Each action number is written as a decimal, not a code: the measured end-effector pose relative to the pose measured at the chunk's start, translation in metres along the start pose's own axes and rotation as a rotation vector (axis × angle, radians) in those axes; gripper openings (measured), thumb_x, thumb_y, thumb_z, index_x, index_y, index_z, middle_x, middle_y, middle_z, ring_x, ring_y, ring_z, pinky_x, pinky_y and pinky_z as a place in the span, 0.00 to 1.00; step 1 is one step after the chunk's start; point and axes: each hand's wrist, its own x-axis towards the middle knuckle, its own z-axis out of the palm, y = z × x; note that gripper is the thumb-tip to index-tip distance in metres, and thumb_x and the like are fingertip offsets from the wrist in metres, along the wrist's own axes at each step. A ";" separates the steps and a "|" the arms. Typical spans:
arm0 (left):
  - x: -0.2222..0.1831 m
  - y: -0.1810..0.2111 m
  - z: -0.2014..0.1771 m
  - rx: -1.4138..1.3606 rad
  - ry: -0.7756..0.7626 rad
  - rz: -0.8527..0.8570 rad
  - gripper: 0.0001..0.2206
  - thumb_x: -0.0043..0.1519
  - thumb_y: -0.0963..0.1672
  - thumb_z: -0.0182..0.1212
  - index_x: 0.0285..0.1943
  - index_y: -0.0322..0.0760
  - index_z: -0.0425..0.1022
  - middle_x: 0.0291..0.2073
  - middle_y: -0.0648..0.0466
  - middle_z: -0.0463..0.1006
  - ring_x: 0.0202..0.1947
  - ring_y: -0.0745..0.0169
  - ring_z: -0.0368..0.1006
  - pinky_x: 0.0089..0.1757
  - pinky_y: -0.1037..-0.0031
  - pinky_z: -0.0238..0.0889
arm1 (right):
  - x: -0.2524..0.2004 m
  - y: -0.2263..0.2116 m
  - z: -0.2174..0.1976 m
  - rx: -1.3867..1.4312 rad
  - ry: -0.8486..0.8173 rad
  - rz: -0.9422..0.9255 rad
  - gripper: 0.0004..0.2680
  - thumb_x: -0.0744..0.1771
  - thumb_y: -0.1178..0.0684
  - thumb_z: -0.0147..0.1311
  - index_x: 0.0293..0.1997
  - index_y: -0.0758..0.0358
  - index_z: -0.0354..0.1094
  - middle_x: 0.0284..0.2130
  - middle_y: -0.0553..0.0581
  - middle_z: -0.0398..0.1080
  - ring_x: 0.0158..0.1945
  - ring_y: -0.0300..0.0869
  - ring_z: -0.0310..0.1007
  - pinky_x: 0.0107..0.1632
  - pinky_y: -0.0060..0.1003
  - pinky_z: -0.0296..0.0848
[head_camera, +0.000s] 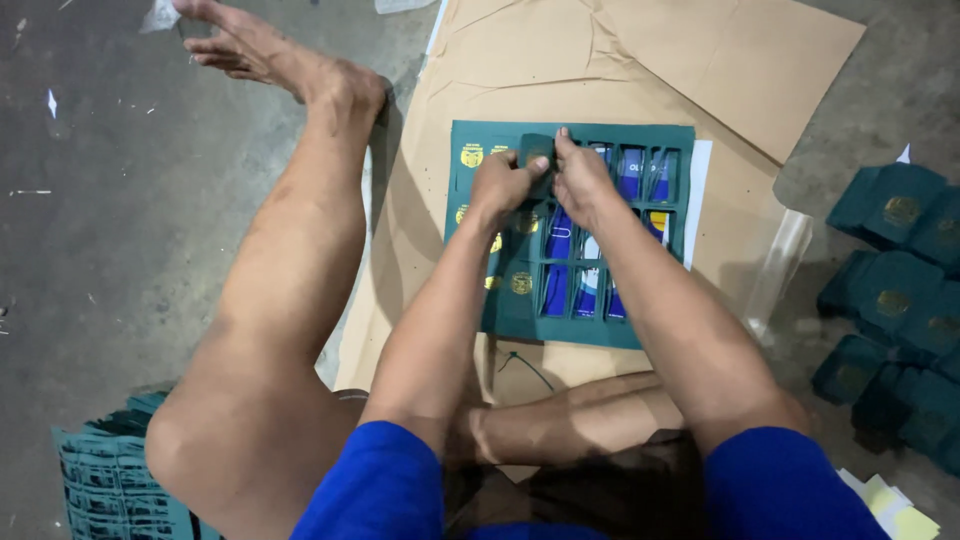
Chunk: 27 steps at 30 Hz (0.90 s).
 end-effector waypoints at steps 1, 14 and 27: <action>0.000 -0.002 0.002 0.003 -0.002 -0.001 0.14 0.56 0.48 0.69 0.44 0.33 0.84 0.32 0.48 0.86 0.29 0.62 0.81 0.34 0.69 0.72 | -0.001 -0.001 -0.002 0.003 0.002 0.000 0.17 0.72 0.42 0.41 0.52 0.67 0.70 0.46 0.57 0.76 0.45 0.42 0.75 0.51 0.39 0.73; -0.015 -0.040 -0.001 -0.668 -0.034 0.205 0.12 0.66 0.46 0.63 0.51 0.31 0.78 0.40 0.52 0.82 0.37 0.65 0.75 0.42 0.71 0.70 | 0.022 0.017 -0.017 -0.131 0.149 -0.001 0.16 0.75 0.44 0.38 0.56 0.70 0.65 0.44 0.61 0.73 0.42 0.46 0.72 0.43 0.43 0.68; 0.024 -0.052 -0.013 -0.992 0.017 0.023 0.16 0.68 0.48 0.58 0.59 0.34 0.69 0.50 0.53 0.80 0.50 0.63 0.76 0.53 0.68 0.69 | -0.107 -0.063 0.061 -0.446 0.216 0.046 0.17 0.74 0.54 0.49 0.67 0.81 0.58 0.65 0.91 0.47 0.54 0.79 0.31 0.53 0.70 0.36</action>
